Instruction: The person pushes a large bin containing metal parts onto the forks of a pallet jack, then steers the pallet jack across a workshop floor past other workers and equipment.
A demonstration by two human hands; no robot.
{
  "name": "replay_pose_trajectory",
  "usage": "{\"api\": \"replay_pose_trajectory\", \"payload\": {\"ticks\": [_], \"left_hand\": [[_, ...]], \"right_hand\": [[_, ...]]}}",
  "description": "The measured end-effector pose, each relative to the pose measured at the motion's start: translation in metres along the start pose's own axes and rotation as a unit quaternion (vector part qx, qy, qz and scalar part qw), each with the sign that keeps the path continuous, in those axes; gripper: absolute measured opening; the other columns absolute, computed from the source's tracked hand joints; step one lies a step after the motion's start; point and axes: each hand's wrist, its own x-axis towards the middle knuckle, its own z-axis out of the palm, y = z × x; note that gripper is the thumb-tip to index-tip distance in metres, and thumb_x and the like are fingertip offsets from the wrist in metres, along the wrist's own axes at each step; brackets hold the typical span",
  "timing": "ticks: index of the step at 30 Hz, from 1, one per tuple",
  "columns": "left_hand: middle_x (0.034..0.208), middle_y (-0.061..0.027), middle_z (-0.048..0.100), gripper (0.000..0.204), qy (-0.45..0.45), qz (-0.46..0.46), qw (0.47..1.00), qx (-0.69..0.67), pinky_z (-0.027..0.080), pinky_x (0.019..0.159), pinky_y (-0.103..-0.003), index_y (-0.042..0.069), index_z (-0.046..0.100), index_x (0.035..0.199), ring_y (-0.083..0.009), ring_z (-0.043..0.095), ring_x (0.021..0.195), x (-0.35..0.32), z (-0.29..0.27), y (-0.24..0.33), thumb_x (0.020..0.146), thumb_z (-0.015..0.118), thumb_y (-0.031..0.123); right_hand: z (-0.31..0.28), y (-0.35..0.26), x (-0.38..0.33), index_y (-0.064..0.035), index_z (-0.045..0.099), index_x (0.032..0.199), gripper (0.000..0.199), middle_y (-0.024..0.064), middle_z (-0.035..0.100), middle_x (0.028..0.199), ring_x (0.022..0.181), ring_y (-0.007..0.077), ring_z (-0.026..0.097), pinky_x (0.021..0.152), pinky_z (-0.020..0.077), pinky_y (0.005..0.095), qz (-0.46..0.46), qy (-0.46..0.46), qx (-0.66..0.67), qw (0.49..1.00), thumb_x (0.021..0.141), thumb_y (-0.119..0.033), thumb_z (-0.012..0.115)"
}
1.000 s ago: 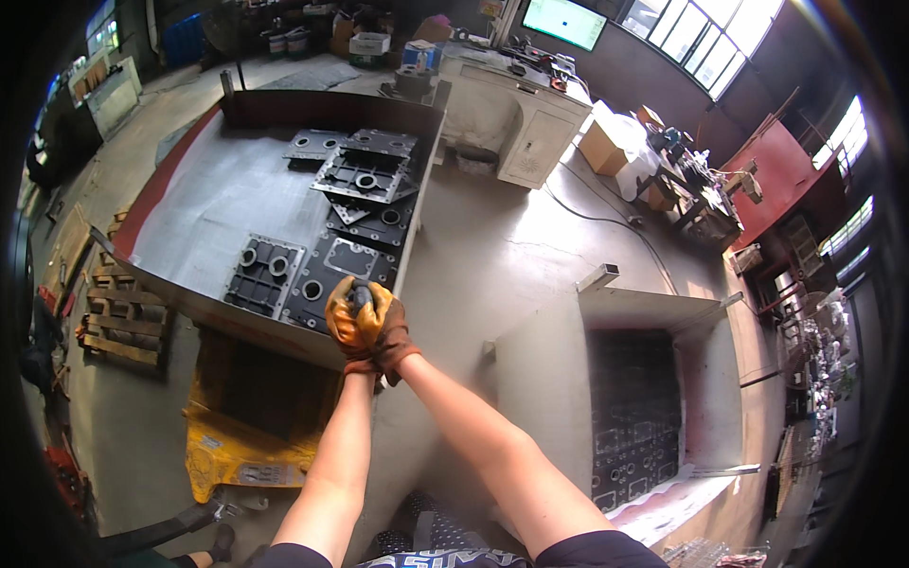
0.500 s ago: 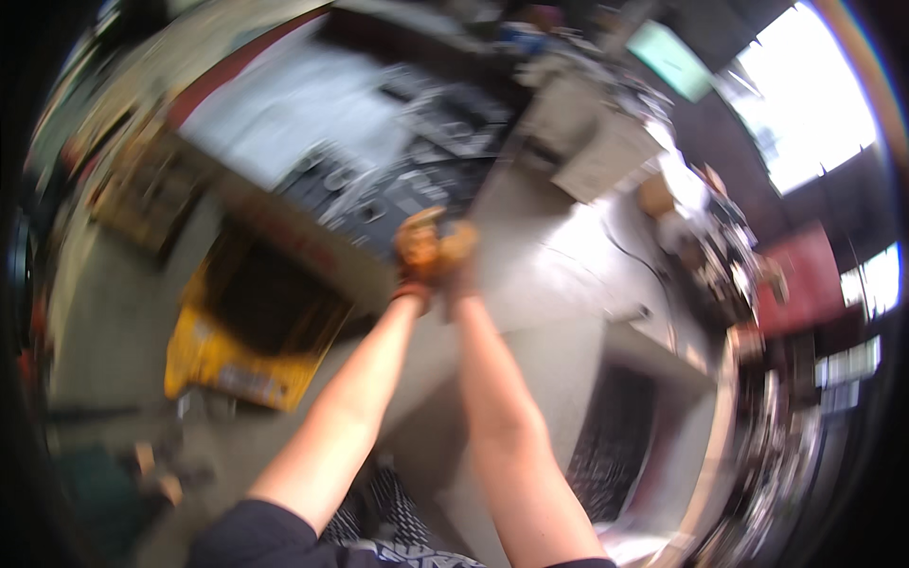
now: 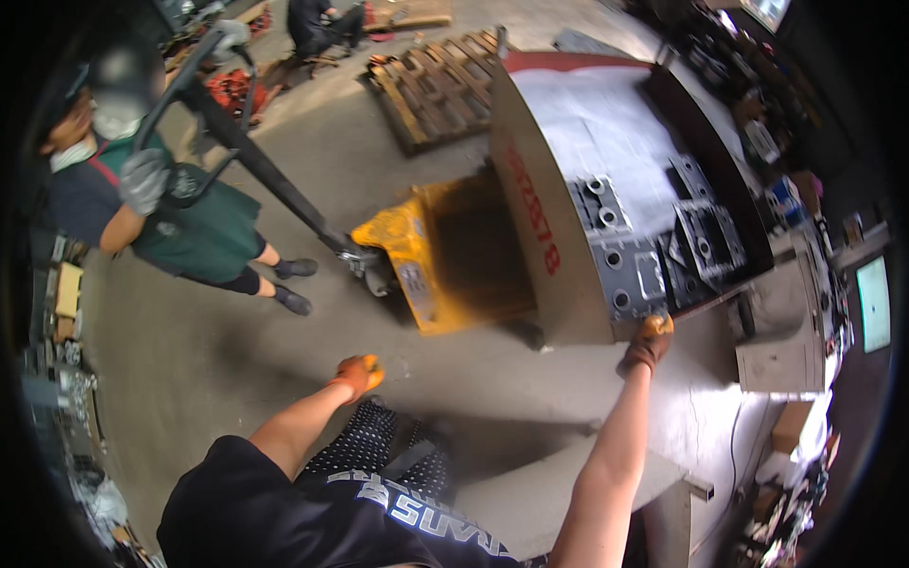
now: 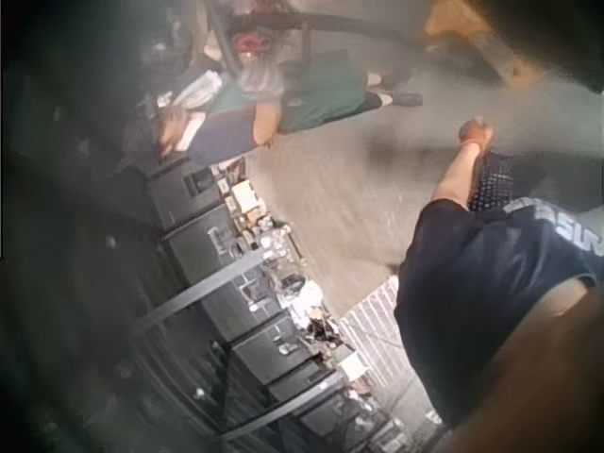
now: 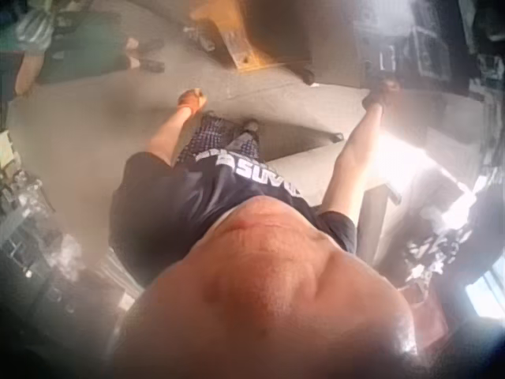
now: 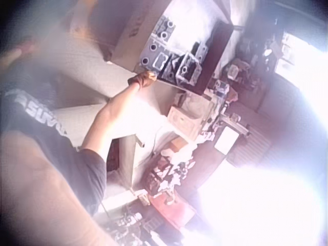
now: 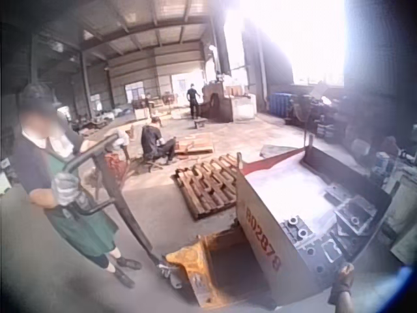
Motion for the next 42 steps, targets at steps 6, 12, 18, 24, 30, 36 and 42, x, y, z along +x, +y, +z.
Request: {"api": "replay_pose_trajectory", "payload": {"ticks": [6,12,18,24,30,36,42], "left_hand": [[0.078,-0.0116,0.068,0.028,0.147,-0.233,0.922,-0.273,0.051,0.064,-0.036,0.009,0.064,0.094,-0.0238,0.067,0.069,-0.119,-0.020,-0.218,0.079,0.060,0.033],[0.079,-0.0085,0.064,0.025,0.342,-0.154,0.778,-0.504,0.051,0.060,-0.030,0.000,0.061,0.100,-0.0177,0.064,0.064,-0.145,-0.190,-0.185,0.083,0.059,0.018],[0.088,-0.0047,0.064,0.018,0.152,0.056,0.897,-0.411,0.049,0.065,-0.029,0.003,0.062,0.102,-0.0164,0.063,0.076,-0.095,-0.334,-0.159,0.089,0.053,0.012],[0.093,-0.0038,0.062,0.025,0.139,0.251,0.888,-0.359,0.046,0.074,-0.028,0.004,0.057,0.110,-0.0154,0.061,0.082,0.008,-0.429,-0.221,0.093,0.049,0.021],[0.109,-0.0054,0.058,0.032,-0.090,0.235,0.596,-0.763,0.044,0.082,-0.030,0.004,0.053,0.115,-0.0173,0.056,0.097,0.078,-0.436,-0.265,0.093,0.048,0.026],[0.106,-0.0082,0.057,0.039,0.161,0.316,0.745,-0.565,0.046,0.080,-0.028,0.000,0.048,0.124,-0.0168,0.055,0.091,0.028,-0.487,-0.199,0.090,0.054,0.017],[0.087,-0.0076,0.065,0.026,0.482,0.376,0.702,-0.365,0.048,0.073,-0.027,0.000,0.060,0.110,-0.0153,0.060,0.077,0.021,-0.557,-0.199,0.088,0.053,0.011]], "right_hand": [[0.076,-0.127,-0.080,-0.0141,0.061,0.100,0.027,0.0049,0.063,0.100,0.094,0.0248,0.062,0.079,0.0491,0.0399,-0.037,0.160,-0.651,0.741,0.086,-0.034,0.050],[0.314,-0.251,-0.264,-0.0032,0.055,0.118,0.040,0.0139,0.059,0.107,0.098,0.0238,0.056,0.084,0.0449,0.0330,-0.368,-0.362,-0.030,0.856,0.082,-0.019,0.059],[0.466,-0.382,-0.436,-0.0012,0.045,0.129,0.074,0.0205,0.058,0.119,0.112,0.0256,0.055,0.090,0.0444,0.0343,-0.321,-0.610,-0.078,0.720,0.068,-0.030,0.073],[0.523,-0.366,-0.479,-0.0067,0.045,0.125,0.059,0.0093,0.063,0.095,0.081,0.0127,0.055,0.072,0.0474,0.0336,-0.152,-0.685,0.098,0.706,0.075,-0.020,0.073],[0.500,-0.404,-0.534,-0.0037,0.051,0.116,0.052,0.0066,0.059,0.092,0.088,0.0127,0.053,0.077,0.0452,0.0288,-0.212,-0.551,0.098,0.801,0.073,-0.024,0.072],[0.501,-0.449,-0.511,-0.0005,0.057,0.105,0.044,0.0027,0.059,0.079,0.066,0.0094,0.055,0.055,0.0472,0.0274,-0.084,-0.558,0.102,0.819,0.077,-0.031,0.071],[0.512,-0.478,-0.537,0.0007,0.054,0.095,0.028,0.0063,0.056,0.066,0.049,0.0130,0.054,0.041,0.0415,0.0262,0.011,-0.488,0.121,0.864,0.079,-0.021,0.063]]}}
